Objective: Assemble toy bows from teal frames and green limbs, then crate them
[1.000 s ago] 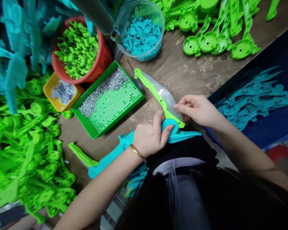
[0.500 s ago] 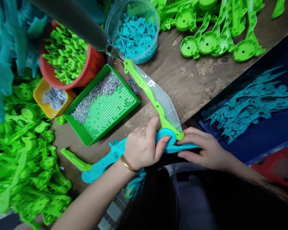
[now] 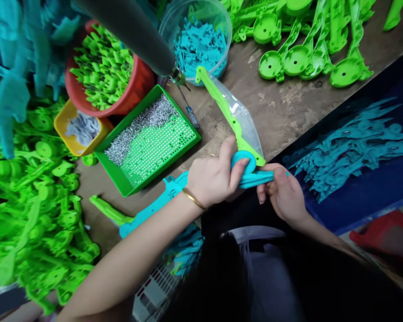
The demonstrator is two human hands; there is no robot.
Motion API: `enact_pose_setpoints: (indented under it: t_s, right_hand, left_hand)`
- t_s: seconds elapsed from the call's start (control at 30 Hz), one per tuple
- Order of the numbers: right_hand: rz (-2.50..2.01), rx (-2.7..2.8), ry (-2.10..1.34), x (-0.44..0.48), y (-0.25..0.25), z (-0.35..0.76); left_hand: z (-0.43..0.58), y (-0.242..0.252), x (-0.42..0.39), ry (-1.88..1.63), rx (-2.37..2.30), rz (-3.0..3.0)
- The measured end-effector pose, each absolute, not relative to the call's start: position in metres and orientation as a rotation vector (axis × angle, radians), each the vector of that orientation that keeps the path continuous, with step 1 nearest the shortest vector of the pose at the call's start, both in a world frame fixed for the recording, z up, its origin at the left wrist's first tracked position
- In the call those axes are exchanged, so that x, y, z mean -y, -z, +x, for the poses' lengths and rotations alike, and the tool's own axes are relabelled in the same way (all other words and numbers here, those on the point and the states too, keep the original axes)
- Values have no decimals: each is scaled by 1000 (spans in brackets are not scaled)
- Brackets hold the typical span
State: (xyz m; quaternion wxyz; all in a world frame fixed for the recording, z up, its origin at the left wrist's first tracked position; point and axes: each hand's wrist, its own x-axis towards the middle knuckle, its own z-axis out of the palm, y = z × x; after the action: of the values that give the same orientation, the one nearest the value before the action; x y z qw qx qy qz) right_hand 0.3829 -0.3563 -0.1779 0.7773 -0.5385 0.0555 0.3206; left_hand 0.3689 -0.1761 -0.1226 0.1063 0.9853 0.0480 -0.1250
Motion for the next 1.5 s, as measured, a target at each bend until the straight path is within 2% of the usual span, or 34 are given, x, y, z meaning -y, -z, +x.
enact_pose_setpoints:
  t_s: [0.33,0.63,0.87,1.07,1.23,1.37,1.5]
  right_hand:
    - [-1187,-144,-621,339,192,377]
    - [-1100,-179,-554,335,194,382]
    - [-1128,-205,-480,332,190,384]
    - [-1114,-200,-468,336,183,400]
    - [-1097,-178,-497,331,179,411]
    - [-1095,-167,-448,328,177,421]
    - [-1131,-209,-491,327,176,424]
  left_hand:
    - [387,115,198,472,-188,2869]
    - [372,111,160,770,-281,2885]
    - [373,119,164,688,-295,2843]
    - [330,95,134,264,-436,2654]
    - [291,97,122,458,-707,2563]
    - [284,108,117,660,-661,2690]
    - [284,113,116,625,-697,2733]
